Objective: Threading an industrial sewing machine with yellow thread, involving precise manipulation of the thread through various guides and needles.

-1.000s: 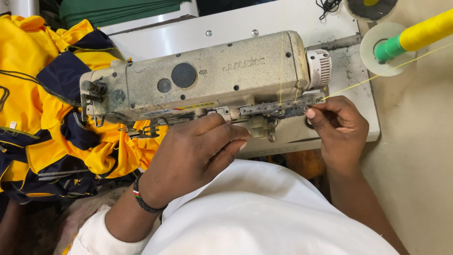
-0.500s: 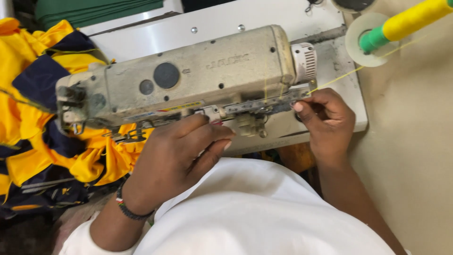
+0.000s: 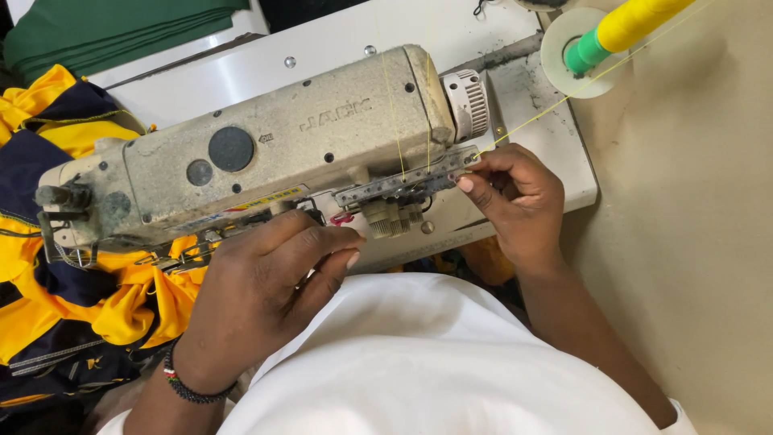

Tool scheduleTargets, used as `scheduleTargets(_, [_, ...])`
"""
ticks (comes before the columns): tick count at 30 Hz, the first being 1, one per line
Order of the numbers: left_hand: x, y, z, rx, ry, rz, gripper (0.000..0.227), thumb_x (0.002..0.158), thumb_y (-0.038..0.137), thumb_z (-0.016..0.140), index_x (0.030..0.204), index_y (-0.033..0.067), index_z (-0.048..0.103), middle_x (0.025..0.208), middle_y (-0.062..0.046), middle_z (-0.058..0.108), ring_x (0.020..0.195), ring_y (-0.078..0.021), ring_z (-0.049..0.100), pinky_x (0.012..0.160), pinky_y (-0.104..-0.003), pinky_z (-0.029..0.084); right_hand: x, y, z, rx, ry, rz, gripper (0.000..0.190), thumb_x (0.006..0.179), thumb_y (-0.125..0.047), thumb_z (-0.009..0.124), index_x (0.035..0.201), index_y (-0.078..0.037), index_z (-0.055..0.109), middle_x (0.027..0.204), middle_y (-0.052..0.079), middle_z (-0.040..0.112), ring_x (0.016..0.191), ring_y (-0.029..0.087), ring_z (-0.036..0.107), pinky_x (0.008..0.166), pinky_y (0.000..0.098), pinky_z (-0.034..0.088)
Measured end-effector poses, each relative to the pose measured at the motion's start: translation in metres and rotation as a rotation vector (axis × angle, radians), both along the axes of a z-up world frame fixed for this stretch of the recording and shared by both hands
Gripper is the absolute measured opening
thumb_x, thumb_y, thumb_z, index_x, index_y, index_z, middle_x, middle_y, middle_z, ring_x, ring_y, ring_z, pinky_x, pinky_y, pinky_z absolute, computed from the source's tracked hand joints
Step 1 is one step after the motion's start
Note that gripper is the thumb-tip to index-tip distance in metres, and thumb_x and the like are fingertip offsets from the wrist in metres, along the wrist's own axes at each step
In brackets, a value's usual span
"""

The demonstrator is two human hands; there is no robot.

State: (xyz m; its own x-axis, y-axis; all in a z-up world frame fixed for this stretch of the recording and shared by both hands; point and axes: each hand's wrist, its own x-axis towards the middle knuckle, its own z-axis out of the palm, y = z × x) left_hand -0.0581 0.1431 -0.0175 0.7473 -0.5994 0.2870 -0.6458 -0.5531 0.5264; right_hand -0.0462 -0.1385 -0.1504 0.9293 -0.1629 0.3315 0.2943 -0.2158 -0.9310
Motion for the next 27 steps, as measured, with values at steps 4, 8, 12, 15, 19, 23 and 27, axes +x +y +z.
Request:
scheduleTargets(4, [0.000, -0.001, -0.002, -0.002, 0.001, -0.006, 0.010, 0.101, 0.016, 0.066, 0.110, 0.0108, 0.069, 0.084, -0.003, 0.061, 0.068, -0.0220, 0.062, 0.061, -0.035, 0.048, -0.004, 0.000, -0.008, 0.027, 0.026, -0.008, 0.011, 0.095, -0.006, 0.079, 0.100, -0.003, 0.070, 0.096, 0.009, 0.067, 0.089, 0.016, 0.062, 0.077, 0.0236, 0.048])
scheduleTargets(8, [-0.002, -0.001, -0.001, -0.012, 0.046, -0.019, 0.012, 0.102, 0.015, 0.063, 0.112, 0.0103, 0.069, 0.083, -0.004, 0.058, 0.069, -0.0215, 0.061, 0.062, -0.034, 0.048, -0.008, -0.007, -0.017, 0.212, 0.114, 0.073, 0.040, 0.089, -0.018, 0.082, 0.121, -0.003, 0.063, 0.096, 0.007, 0.064, 0.088, 0.015, 0.065, 0.079, 0.0253, 0.055])
scheduleTargets(12, [-0.004, 0.000, -0.001, 0.001, 0.046, -0.034, 0.014, 0.102, 0.015, 0.062, 0.112, 0.0095, 0.069, 0.081, -0.004, 0.057, 0.067, -0.0220, 0.060, 0.060, -0.035, 0.048, -0.010, -0.008, -0.018, 0.160, 0.071, 0.111, 0.025, 0.094, -0.010, 0.078, 0.115, -0.005, 0.069, 0.096, 0.004, 0.062, 0.089, 0.012, 0.060, 0.081, 0.0219, 0.050])
scheduleTargets(15, [-0.006, 0.003, -0.003, 0.005, 0.066, -0.039, 0.013, 0.101, 0.016, 0.064, 0.112, 0.0105, 0.070, 0.079, -0.003, 0.055, 0.064, -0.0206, 0.058, 0.058, -0.034, 0.046, -0.012, -0.001, -0.017, 0.118, 0.025, 0.067, 0.015, 0.095, -0.007, 0.076, 0.109, -0.004, 0.069, 0.106, 0.010, 0.068, 0.099, 0.019, 0.066, 0.088, 0.0270, 0.055])
scheduleTargets(19, [-0.010, 0.012, -0.009, 0.023, 0.093, -0.081, 0.015, 0.101, 0.016, 0.064, 0.113, 0.0104, 0.072, 0.080, -0.003, 0.057, 0.064, -0.0200, 0.060, 0.058, -0.034, 0.048, -0.011, 0.012, -0.019, 0.140, 0.058, -0.034, 0.013, 0.098, -0.012, 0.076, 0.104, -0.005, 0.068, 0.098, 0.006, 0.068, 0.091, 0.014, 0.064, 0.081, 0.0243, 0.054])
scheduleTargets(23, [-0.008, 0.030, -0.012, 0.031, 0.105, -0.119, 0.016, 0.100, 0.018, 0.065, 0.111, 0.0102, 0.071, 0.084, -0.002, 0.062, 0.067, -0.0184, 0.065, 0.060, -0.032, 0.052, -0.011, 0.023, -0.017, 0.168, 0.058, -0.080, 0.011, 0.100, -0.015, 0.074, 0.103, -0.009, 0.066, 0.095, 0.002, 0.066, 0.087, 0.010, 0.060, 0.079, 0.0238, 0.051])
scheduleTargets(27, [-0.009, 0.054, -0.017, 0.019, 0.115, -0.163, 0.015, 0.098, 0.016, 0.066, 0.110, 0.0102, 0.072, 0.086, -0.002, 0.065, 0.067, -0.0171, 0.066, 0.062, -0.030, 0.053, -0.017, 0.036, -0.021, 0.153, 0.002, -0.118, 0.011, 0.104, -0.019, 0.070, 0.105, -0.009, 0.066, 0.094, 0.002, 0.066, 0.084, 0.011, 0.060, 0.076, 0.0248, 0.052])
